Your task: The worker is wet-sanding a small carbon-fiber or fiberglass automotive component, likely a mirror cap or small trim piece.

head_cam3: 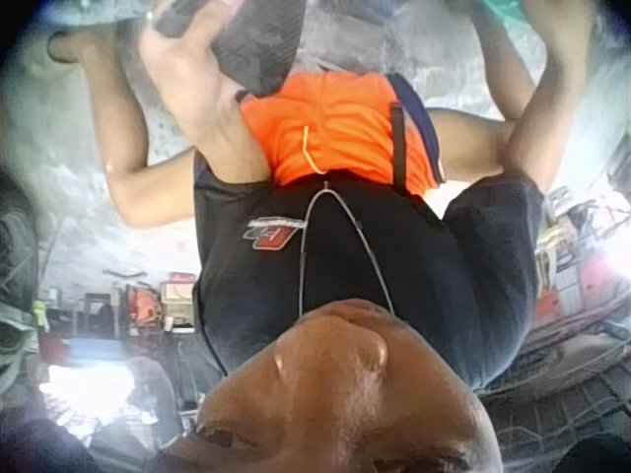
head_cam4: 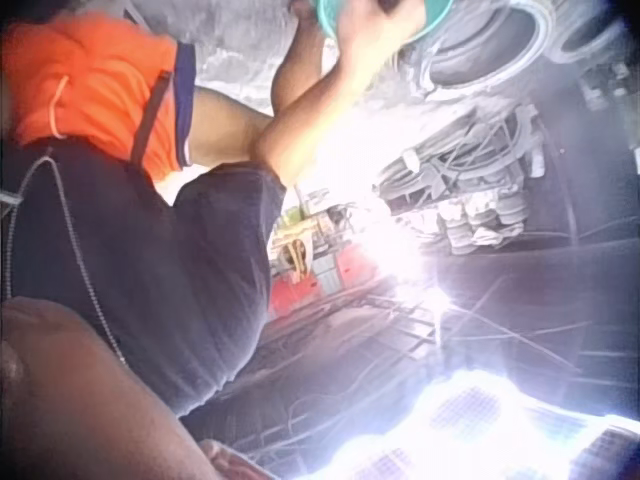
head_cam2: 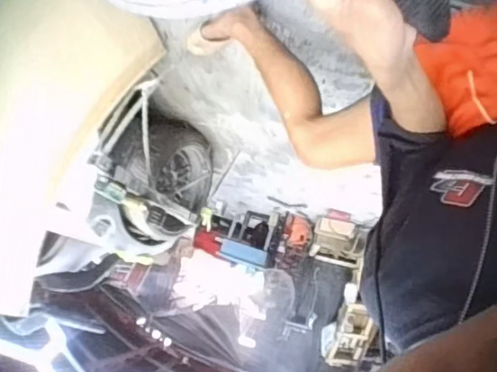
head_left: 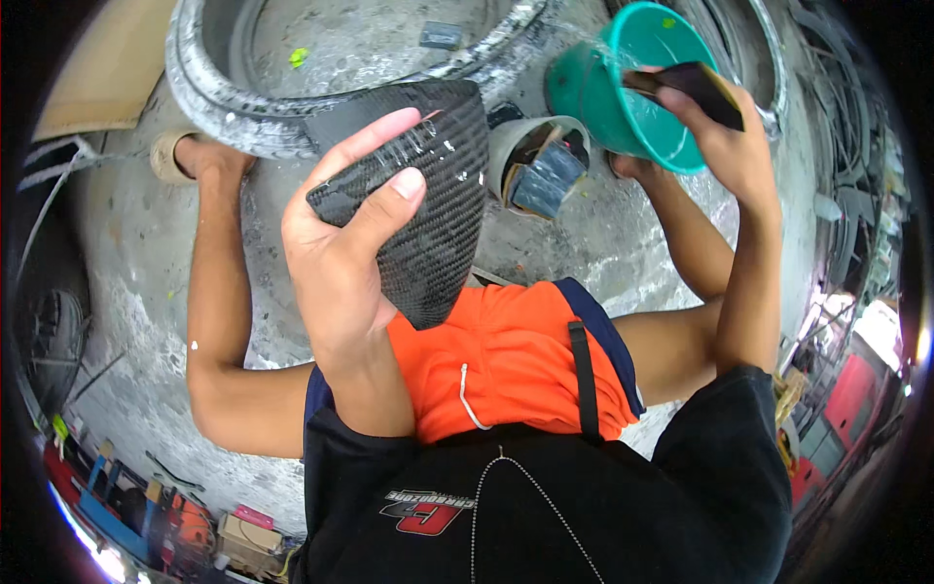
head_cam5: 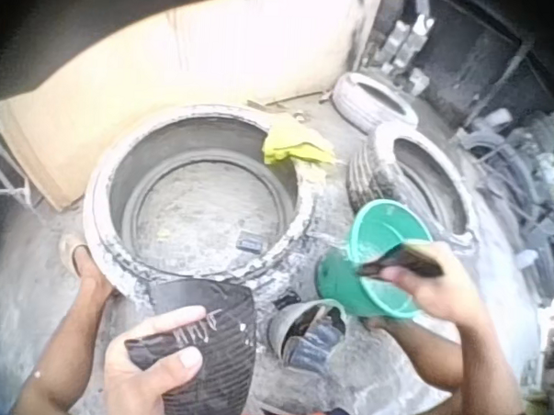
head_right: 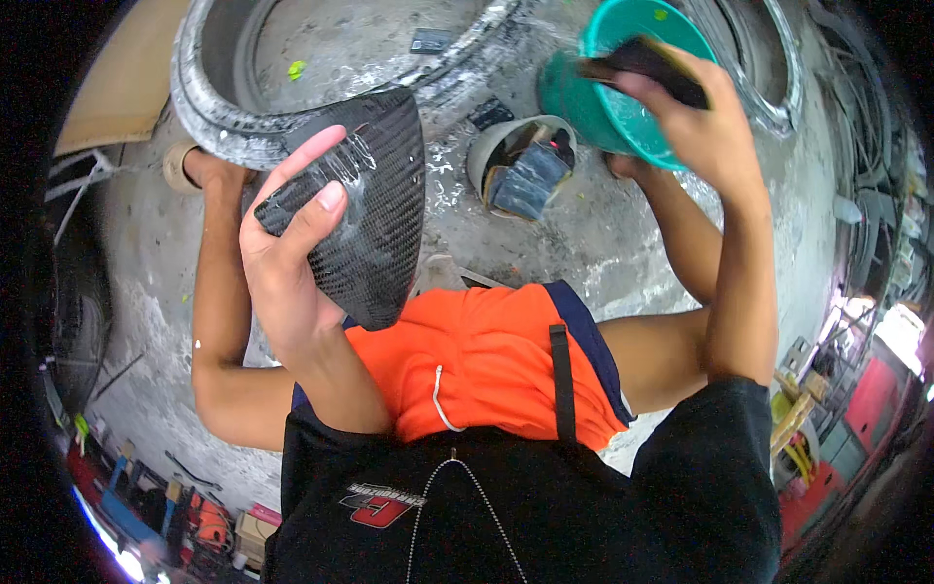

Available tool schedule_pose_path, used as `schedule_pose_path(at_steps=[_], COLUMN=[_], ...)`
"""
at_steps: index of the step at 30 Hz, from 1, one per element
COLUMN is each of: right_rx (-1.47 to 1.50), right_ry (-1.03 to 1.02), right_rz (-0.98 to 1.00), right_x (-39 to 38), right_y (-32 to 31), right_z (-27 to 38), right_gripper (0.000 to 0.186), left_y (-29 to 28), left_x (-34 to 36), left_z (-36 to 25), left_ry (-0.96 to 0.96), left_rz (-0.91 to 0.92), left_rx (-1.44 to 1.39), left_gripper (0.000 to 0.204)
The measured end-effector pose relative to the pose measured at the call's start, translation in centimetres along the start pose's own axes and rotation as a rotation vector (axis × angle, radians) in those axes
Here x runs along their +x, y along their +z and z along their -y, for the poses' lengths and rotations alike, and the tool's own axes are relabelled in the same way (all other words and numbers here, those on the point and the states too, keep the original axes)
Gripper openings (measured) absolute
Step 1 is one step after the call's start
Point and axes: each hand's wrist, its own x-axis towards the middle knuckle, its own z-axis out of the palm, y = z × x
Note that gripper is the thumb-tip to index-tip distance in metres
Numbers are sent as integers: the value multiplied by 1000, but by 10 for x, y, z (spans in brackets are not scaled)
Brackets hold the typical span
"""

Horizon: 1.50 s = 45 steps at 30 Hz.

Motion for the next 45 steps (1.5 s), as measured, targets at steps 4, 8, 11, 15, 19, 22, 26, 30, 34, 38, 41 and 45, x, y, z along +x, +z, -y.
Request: schedule_pose_path(at_steps=[4,8,11,15,19,22,26,30,34,38,41,45], right_rx=[-137,-226,-470,-809,-891,-881,-880,-818,-557,135,485,412], right_ry=[-599,-713,-595,-674,-722,-722,-724,-714,-659,-285,-13,-244], right_rz=[258,237,347,465,422,433,444,454,420,15,-259,-430], right_x=[12,16,7,-8,-18,-23,-26,-29,-29,-33,-49,-56], right_y=[24,21,21,42,54,56,54,48,26,33,90,138], right_z=[109,131,140,145,146,145,148,153,155,150,155,136], right_gripper=[46,57,70,91,90,88,87,84,61,30,24,39], left_y=[3,0,-6,-13,-17,-18,-18,-20,-15,-8,1,4], left_x=[-2,-2,-4,-7,-9,-11,-9,-11,-16,-17,-23,-27], left_z=[4,2,-1,-7,-11,-13,-15,-15,-14,-15,-19,-13], left_ry=[-18,14,70,105,116,121,93,80,105,135,145,149], left_rz=[-4,50,60,81,97,103,130,150,132,159,65,54], left_rx=[22,1,3,-4,-23,-40,-91,-116,-102,-83,58,56], left_gripper=[41,42,42,42,42,42,44,45,45,43,52,37])
